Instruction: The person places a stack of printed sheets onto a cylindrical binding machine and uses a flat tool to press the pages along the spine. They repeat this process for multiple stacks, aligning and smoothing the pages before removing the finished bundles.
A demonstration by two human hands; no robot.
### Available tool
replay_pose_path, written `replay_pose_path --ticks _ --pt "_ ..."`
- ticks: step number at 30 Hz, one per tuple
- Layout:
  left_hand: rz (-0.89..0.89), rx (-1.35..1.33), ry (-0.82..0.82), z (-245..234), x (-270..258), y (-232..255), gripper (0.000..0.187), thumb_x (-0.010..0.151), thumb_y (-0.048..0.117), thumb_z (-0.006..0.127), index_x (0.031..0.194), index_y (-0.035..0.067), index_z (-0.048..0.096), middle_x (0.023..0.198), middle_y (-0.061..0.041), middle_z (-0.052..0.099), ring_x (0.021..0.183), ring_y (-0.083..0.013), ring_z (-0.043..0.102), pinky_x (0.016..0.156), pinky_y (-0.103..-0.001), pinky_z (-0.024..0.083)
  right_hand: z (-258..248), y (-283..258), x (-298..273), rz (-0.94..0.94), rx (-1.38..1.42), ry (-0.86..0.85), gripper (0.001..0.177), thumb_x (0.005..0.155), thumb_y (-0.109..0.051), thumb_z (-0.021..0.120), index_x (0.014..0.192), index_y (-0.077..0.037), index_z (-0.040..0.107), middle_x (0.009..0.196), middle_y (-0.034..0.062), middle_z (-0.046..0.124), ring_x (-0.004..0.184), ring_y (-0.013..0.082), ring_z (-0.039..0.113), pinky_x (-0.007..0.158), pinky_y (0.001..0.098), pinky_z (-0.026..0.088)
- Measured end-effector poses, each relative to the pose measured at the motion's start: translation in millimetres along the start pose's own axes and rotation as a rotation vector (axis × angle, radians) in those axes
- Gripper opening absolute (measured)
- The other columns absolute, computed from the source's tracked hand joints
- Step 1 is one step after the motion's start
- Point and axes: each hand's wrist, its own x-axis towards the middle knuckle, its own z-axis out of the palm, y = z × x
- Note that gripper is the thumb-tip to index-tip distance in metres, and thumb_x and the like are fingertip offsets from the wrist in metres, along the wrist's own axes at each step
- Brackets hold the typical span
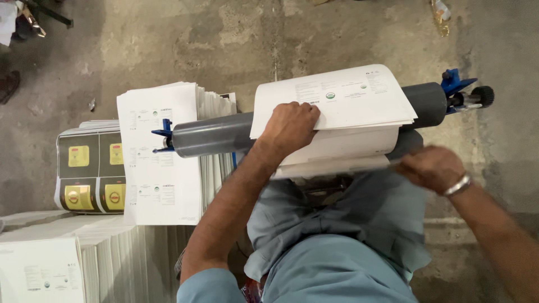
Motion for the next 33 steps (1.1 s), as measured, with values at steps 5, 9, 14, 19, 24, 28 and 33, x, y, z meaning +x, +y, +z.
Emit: replay_pose_path --ticks 5,9,14,19,24,28,33 --pt "0.036 0.121 0.059 13.9 -4.2 9.1 0.066 0.072 0.040 0.075 0.116 -0.009 0.065 0.107 -0.024 0.070 0.089 -0.0326 0.072 0.076 -0.042 0.059 26.3 -12.0 -45.6 0.237 0.178 -0.200 0.037 0.083 -0.050 0.079 0.080 -0.015 0.070 0.061 0.0026 0.064 0.053 0.0191 0.061 0.051 0.0352 0.052" --pt "0.088 0.400 0.335 45.6 -12.4 8.5 0.049 0.085 0.021 0.067 0.122 -0.009 0.063 0.121 -0.028 0.068 0.102 -0.0333 0.072 0.086 -0.038 0.060 7.2 -13.4 -60.1 0.720 0.701 0.054 0.016 0.101 -0.020 0.062 0.108 -0.008 0.070 0.081 0.0064 0.066 0.065 0.0172 0.062 0.056 0.0315 0.050" --pt "0.014 0.359 0.368 66.5 -1.7 2.5 0.033 0.091 0.012 0.060 0.118 -0.006 0.067 0.113 -0.024 0.071 0.099 -0.0337 0.073 0.082 -0.041 0.060 -39.2 -43.6 -58.6 0.601 1.246 0.284 0.035 0.097 -0.011 0.057 0.130 -0.004 0.061 0.116 0.0074 0.071 0.087 0.0128 0.071 0.067 0.0292 0.058" --pt "-0.118 0.002 0.028 60.5 68.4 -58.2 0.014 0.084 0.007 0.062 0.088 0.006 0.075 0.091 -0.018 0.076 0.089 -0.0347 0.074 0.074 -0.047 0.057 -19.3 -87.0 -27.5 0.467 0.442 0.158 0.042 0.097 -0.013 0.065 0.139 -0.010 0.066 0.102 0.0098 0.071 0.078 0.0200 0.066 0.061 0.0345 0.056" --pt "-0.049 -0.027 0.040 58.9 76.3 -59.7 0.014 0.079 0.008 0.063 0.082 0.008 0.076 0.085 -0.019 0.075 0.084 -0.0365 0.074 0.072 -0.049 0.057 -16.6 -141.9 25.9 0.255 0.214 0.278 0.050 0.091 -0.015 0.068 0.141 -0.016 0.064 0.092 0.0122 0.065 0.073 0.0260 0.063 0.058 0.0386 0.053" --pt "0.002 0.005 -0.050 25.1 60.0 -46.5 0.012 0.077 0.011 0.065 0.080 0.007 0.077 0.085 -0.018 0.074 0.085 -0.0373 0.073 0.075 -0.049 0.057 -9.2 -150.7 72.4 0.165 0.084 0.284 0.054 0.090 -0.010 0.068 0.144 -0.015 0.063 0.083 0.0093 0.061 0.069 0.0263 0.060 0.055 0.0397 0.051" --pt "0.070 -0.072 -0.017 -7.3 52.2 -39.0 0.014 0.078 0.018 0.068 0.081 0.007 0.076 0.083 -0.017 0.074 0.082 -0.0385 0.071 0.072 -0.050 0.056 1.7 -162.5 118.1 0.029 0.019 0.265 0.048 0.086 -0.012 0.069 0.134 -0.011 0.066 0.084 0.0114 0.058 0.070 0.0274 0.061 0.053 0.0393 0.051"
